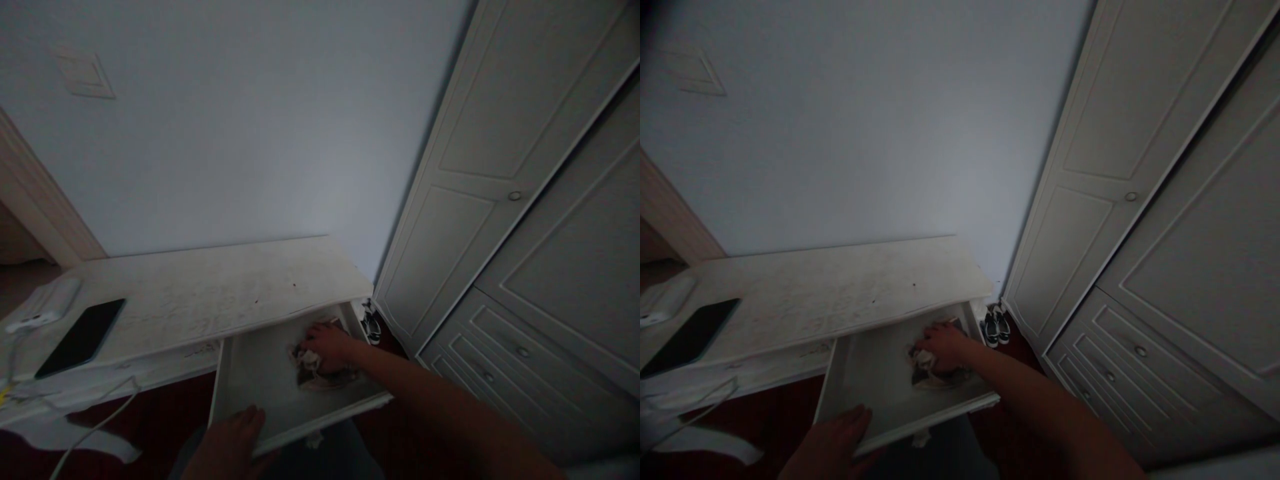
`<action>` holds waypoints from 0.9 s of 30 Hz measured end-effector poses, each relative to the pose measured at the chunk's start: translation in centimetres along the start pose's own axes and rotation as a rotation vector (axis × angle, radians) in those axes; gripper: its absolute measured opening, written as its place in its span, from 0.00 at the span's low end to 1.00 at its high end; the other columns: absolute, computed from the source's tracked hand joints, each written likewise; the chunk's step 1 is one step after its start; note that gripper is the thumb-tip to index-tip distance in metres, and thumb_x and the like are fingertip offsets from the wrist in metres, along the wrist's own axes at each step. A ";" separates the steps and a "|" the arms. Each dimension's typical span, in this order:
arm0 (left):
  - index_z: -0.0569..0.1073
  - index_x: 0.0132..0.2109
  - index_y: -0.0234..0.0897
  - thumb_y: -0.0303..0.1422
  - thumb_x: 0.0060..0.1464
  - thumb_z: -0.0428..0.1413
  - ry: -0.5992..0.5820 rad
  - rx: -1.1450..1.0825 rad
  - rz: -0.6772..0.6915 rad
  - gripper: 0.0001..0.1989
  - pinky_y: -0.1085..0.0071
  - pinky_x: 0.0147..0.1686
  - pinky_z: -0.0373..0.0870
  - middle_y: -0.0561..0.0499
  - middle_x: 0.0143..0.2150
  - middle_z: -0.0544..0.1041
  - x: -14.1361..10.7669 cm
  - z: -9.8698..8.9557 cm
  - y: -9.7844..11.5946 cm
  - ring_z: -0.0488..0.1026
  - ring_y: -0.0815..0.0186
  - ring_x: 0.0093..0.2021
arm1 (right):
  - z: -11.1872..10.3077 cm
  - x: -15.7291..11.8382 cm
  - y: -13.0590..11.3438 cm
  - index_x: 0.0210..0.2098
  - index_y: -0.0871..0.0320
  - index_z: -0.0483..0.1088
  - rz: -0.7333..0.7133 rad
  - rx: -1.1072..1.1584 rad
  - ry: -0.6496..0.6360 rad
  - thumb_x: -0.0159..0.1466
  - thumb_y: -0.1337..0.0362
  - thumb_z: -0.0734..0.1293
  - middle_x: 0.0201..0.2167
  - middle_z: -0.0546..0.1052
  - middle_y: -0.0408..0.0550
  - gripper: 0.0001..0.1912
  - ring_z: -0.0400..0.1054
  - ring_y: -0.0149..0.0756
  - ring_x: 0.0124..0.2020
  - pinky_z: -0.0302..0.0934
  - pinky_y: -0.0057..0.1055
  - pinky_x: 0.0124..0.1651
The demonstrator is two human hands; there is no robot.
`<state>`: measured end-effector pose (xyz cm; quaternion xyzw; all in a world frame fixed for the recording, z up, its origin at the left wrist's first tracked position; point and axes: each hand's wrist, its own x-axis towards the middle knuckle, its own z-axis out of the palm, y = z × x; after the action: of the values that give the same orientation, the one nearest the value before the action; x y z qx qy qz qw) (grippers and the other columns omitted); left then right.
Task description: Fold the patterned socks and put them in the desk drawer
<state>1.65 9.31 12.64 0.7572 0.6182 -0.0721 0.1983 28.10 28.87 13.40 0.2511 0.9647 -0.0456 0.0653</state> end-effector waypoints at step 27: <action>0.79 0.59 0.44 0.46 0.64 0.55 0.038 -0.018 -0.007 0.21 0.57 0.60 0.74 0.43 0.60 0.83 -0.4 -0.9 0.5 0.80 0.52 0.59 | 1.0 3.1 -6.6 0.64 0.50 0.70 -0.262 -0.001 0.045 0.59 0.51 0.78 0.58 0.76 0.55 0.36 0.70 0.56 0.58 0.66 0.51 0.56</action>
<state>1.97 9.22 13.71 0.7543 0.6253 -0.0529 0.1928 22.29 24.51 12.27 0.1240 0.9904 -0.0479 0.0374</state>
